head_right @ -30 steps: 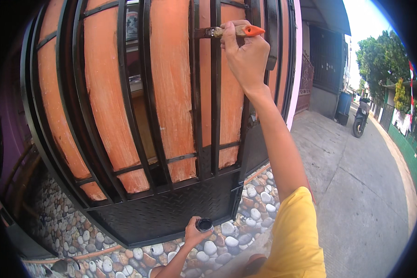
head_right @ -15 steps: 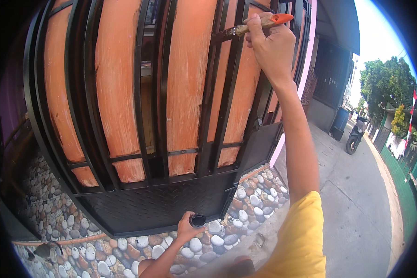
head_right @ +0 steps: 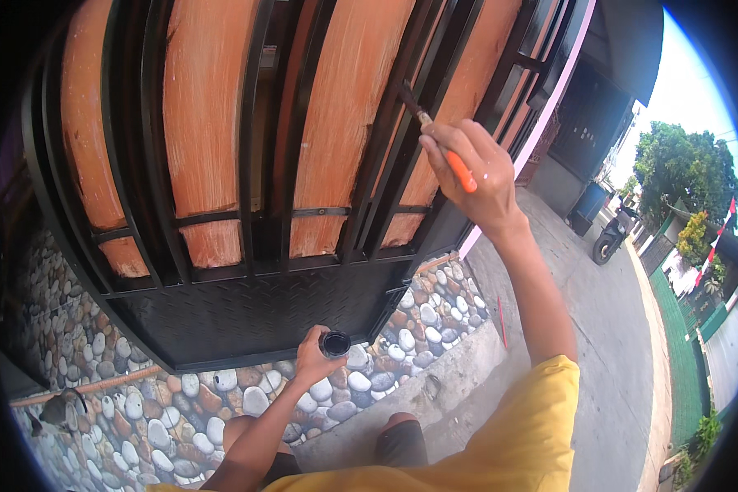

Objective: The person paints the black metal frame of a wooden gate using a brush and a small container of black paint.

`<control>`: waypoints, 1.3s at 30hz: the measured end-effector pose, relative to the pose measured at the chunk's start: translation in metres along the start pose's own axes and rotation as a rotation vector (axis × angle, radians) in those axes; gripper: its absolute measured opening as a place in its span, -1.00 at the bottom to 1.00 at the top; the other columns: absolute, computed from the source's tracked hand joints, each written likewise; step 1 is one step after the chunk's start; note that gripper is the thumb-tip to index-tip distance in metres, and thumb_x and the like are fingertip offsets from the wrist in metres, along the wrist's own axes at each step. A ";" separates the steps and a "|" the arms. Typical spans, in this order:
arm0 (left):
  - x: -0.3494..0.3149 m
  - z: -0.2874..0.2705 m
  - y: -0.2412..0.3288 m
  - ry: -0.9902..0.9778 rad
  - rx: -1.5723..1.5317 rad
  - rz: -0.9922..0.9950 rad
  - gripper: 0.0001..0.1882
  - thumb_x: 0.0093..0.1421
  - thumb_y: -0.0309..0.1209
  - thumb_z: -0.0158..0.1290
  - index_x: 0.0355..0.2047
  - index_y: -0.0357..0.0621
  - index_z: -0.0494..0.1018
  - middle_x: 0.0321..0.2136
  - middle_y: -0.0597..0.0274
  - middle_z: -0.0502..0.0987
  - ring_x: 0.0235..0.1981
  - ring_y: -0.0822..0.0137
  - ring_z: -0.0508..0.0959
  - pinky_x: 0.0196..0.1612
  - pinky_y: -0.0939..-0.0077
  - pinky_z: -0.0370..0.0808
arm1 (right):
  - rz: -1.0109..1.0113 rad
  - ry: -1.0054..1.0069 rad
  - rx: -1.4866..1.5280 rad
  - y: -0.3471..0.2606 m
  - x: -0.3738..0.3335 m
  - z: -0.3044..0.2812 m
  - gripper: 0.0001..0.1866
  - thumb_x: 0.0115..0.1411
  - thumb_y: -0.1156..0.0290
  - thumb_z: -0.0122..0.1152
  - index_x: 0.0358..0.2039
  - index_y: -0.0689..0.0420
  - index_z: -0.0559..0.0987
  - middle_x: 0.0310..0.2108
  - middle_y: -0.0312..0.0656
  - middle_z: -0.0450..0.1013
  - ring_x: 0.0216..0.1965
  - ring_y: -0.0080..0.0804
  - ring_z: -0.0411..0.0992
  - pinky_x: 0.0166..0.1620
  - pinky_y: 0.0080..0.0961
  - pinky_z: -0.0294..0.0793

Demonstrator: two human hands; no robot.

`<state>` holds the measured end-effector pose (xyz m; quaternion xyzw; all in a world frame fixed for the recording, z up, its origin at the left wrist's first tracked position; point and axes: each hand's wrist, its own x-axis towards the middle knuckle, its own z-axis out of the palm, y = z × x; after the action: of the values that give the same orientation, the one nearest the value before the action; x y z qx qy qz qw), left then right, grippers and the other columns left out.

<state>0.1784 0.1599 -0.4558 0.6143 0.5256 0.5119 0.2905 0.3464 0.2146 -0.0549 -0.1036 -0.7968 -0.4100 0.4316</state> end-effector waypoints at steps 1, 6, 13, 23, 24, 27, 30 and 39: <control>0.000 0.002 0.003 -0.014 -0.005 -0.004 -0.35 -0.28 -0.25 0.39 -0.15 -0.15 0.39 -0.20 0.04 0.49 -0.16 0.01 0.54 -0.10 0.21 0.48 | -0.045 -0.094 0.014 -0.011 -0.023 -0.003 -0.74 0.00 0.58 0.43 -0.28 0.20 0.56 -0.45 -0.18 0.48 -0.49 -0.31 0.47 -0.47 -0.46 0.45; -0.002 -0.011 0.006 0.017 0.014 -0.020 -0.37 -0.27 -0.29 0.40 -0.17 -0.17 0.39 -0.21 0.07 0.50 -0.18 0.06 0.56 -0.08 0.25 0.48 | -0.050 -0.364 0.280 -0.063 -0.069 0.003 -0.75 0.04 0.49 0.42 -0.30 0.16 0.52 -0.46 -0.20 0.43 -0.44 -0.29 0.48 -0.38 -0.44 0.55; -0.006 -0.008 0.011 0.006 0.013 -0.019 -0.40 -0.27 -0.32 0.43 -0.21 -0.16 0.41 -0.25 0.12 0.53 -0.18 0.17 0.57 -0.06 0.32 0.48 | 0.067 0.091 0.053 -0.005 -0.027 -0.006 -0.76 0.09 0.58 0.36 -0.19 0.17 0.61 -0.36 -0.16 0.57 -0.43 -0.34 0.55 -0.42 -0.54 0.53; -0.004 -0.012 0.012 -0.008 0.013 -0.031 -0.39 -0.26 -0.35 0.40 -0.17 -0.17 0.38 -0.24 0.04 0.53 -0.21 0.07 0.58 -0.11 0.27 0.50 | 0.297 -0.358 0.516 -0.098 -0.112 -0.006 -0.83 0.10 0.50 0.38 -0.30 0.23 0.59 -0.40 -0.14 0.53 -0.44 -0.25 0.54 -0.42 -0.43 0.53; -0.004 -0.015 0.014 0.006 0.012 -0.022 -0.40 -0.26 -0.36 0.41 -0.19 -0.19 0.39 -0.26 0.08 0.54 -0.22 0.17 0.58 -0.11 0.33 0.50 | 0.421 -0.379 0.621 -0.114 -0.120 -0.005 -0.86 0.13 0.48 0.36 -0.33 0.24 0.59 -0.42 -0.13 0.54 -0.46 -0.24 0.54 -0.43 -0.44 0.51; -0.007 -0.015 0.011 -0.001 -0.027 -0.035 -0.41 -0.25 -0.37 0.39 -0.19 -0.19 0.39 -0.26 0.04 0.53 -0.23 0.07 0.59 -0.13 0.27 0.50 | 0.651 -0.460 0.784 -0.153 -0.145 0.000 -0.82 0.22 0.41 0.29 -0.41 0.27 0.59 -0.48 -0.07 0.55 -0.54 -0.22 0.53 -0.46 -0.44 0.48; -0.010 -0.007 0.015 -0.053 -0.030 -0.019 -0.41 -0.25 -0.38 0.39 -0.18 -0.20 0.40 -0.25 0.04 0.53 -0.22 0.08 0.59 -0.13 0.28 0.50 | 0.813 -0.477 0.781 -0.166 -0.176 0.010 -0.76 0.28 0.33 0.24 -0.41 0.27 0.60 -0.54 -0.09 0.54 -0.61 -0.21 0.51 -0.50 -0.42 0.42; -0.013 0.003 0.023 -0.154 -0.061 -0.010 -0.41 -0.25 -0.38 0.39 -0.17 -0.23 0.40 -0.23 0.03 0.51 -0.20 0.09 0.59 -0.10 0.28 0.51 | 0.862 -0.602 0.783 -0.180 -0.209 0.025 -0.71 0.30 0.26 0.20 -0.41 0.25 0.60 -0.62 0.03 0.45 -0.61 -0.08 0.45 -0.52 -0.33 0.35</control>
<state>0.1898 0.1414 -0.4405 0.6402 0.4890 0.4772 0.3512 0.3646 0.1565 -0.3253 -0.3591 -0.8602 0.1671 0.3212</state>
